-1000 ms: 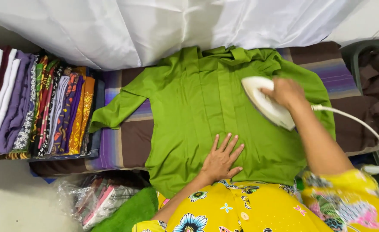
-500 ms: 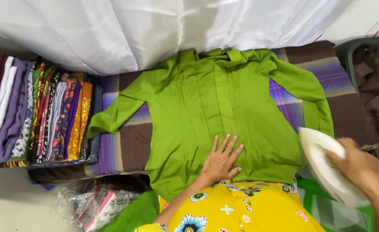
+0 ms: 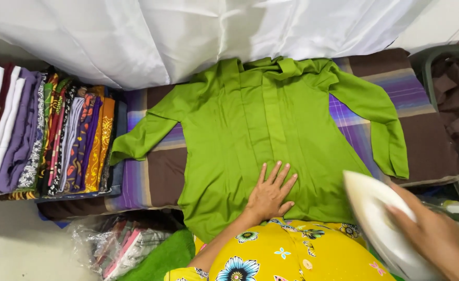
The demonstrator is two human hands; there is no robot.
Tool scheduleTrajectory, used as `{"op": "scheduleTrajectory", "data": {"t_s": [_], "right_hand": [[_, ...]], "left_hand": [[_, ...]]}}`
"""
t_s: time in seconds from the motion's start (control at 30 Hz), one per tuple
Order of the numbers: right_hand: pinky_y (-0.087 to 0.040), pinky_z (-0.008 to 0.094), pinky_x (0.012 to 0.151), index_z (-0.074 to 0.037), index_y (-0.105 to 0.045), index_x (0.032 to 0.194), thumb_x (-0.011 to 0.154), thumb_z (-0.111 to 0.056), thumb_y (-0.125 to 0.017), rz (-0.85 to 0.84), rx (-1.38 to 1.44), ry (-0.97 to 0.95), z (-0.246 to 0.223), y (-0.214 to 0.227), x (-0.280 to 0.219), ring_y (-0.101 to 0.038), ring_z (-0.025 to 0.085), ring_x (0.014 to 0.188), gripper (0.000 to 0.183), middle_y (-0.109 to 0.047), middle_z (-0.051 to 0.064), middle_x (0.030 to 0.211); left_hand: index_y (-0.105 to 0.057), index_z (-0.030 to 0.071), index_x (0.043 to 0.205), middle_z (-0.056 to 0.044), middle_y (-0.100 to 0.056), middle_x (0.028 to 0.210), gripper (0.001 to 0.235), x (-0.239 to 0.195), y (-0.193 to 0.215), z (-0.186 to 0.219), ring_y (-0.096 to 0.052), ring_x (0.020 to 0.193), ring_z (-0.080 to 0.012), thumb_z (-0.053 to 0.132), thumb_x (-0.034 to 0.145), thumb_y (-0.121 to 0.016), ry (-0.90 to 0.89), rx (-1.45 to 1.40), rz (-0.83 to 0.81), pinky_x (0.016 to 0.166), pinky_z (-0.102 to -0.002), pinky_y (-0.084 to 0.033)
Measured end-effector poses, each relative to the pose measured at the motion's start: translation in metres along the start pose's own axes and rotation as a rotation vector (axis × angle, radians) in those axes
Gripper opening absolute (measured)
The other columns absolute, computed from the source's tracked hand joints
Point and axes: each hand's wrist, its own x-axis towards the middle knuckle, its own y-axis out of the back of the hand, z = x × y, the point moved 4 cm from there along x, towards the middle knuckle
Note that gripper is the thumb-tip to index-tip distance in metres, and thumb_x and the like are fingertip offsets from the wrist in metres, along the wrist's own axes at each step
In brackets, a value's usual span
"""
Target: The person irons a green long-sleeved shirt laid out on a patterned surface. They use a white electric iron to smooth the fabric, moving it across the front, sleeves, and collar. The person adjusts the shirt's position and folds the collar during the process.
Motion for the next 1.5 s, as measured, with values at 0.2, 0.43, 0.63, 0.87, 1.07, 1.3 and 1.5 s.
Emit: {"op": "scheduleTrajectory", "data": {"t_s": [0.2,0.43,0.63,0.87,1.07,1.3,1.5], "right_hand": [[-0.052,0.058,0.095,-0.039,-0.029,0.162,0.102,-0.054,-0.034,0.09,0.118,0.256,-0.114,0.039,0.07,-0.064,0.048,0.118,0.062,-0.066,0.021,0.134],[-0.048,0.063,0.098,-0.02,-0.05,0.155,0.104,-0.042,-0.052,0.352,0.2,0.443,-0.177,0.074,0.193,-0.065,0.053,0.118,0.056,-0.07,0.035,0.121],[-0.038,0.069,0.108,-0.008,-0.043,0.157,0.104,-0.036,-0.048,0.209,0.372,0.584,-0.179,0.082,0.145,-0.055,0.058,0.128,0.061,-0.06,0.041,0.133],[-0.044,0.063,0.109,-0.021,-0.037,0.16,0.099,-0.029,-0.049,0.044,0.283,0.605,-0.175,0.037,0.091,-0.058,0.053,0.126,0.062,-0.065,0.034,0.131],[-0.047,0.06,0.104,-0.025,-0.042,0.158,0.103,-0.039,-0.051,0.287,0.189,0.6,-0.236,0.053,0.198,-0.064,0.047,0.122,0.058,-0.07,0.028,0.125],[-0.044,0.063,0.105,-0.024,-0.043,0.159,0.103,-0.044,-0.048,0.355,0.251,0.634,-0.28,0.074,0.291,-0.06,0.051,0.124,0.059,-0.067,0.031,0.13],[-0.045,0.062,0.109,-0.021,-0.042,0.158,0.101,-0.033,-0.047,0.143,0.203,0.576,-0.225,0.069,0.087,-0.061,0.052,0.124,0.059,-0.066,0.034,0.129]], "left_hand": [[-0.031,0.019,0.161,-0.017,-0.022,0.17,0.087,-0.001,-0.002,-0.001,-0.014,0.159,-0.0391,0.065,0.09,-0.048,0.002,-0.039,0.028,0.125,-0.066,-0.007],[-0.029,0.02,0.163,-0.015,-0.019,0.171,0.085,0.002,0.016,-0.001,-0.005,0.161,-0.0363,0.06,0.091,-0.052,0.063,-0.188,-0.2,0.127,-0.064,0.004],[-0.071,0.023,0.128,-0.015,-0.062,0.14,0.055,-0.015,0.008,-0.042,-0.046,0.144,-0.0396,0.058,0.086,-0.066,0.119,-0.435,0.223,0.123,-0.065,-0.022],[-0.053,0.021,0.149,-0.021,-0.042,0.157,0.073,-0.072,0.023,-0.133,-0.028,0.151,-0.0457,0.059,0.089,-0.065,0.65,-0.142,0.189,0.119,-0.071,-0.012],[-0.046,0.02,0.155,-0.022,-0.035,0.162,0.077,-0.075,0.025,-0.129,-0.024,0.153,-0.0458,0.062,0.091,-0.058,0.743,-0.106,0.112,0.12,-0.07,-0.01],[-0.05,0.022,0.152,-0.02,-0.039,0.161,0.076,-0.079,0.02,-0.129,-0.028,0.152,-0.0438,0.065,0.09,-0.056,0.758,-0.121,0.166,0.121,-0.067,-0.014],[-0.052,0.023,0.151,-0.018,-0.041,0.16,0.075,-0.082,0.013,-0.134,-0.03,0.152,-0.0419,0.065,0.089,-0.058,0.752,-0.1,0.205,0.121,-0.066,-0.015]]}}
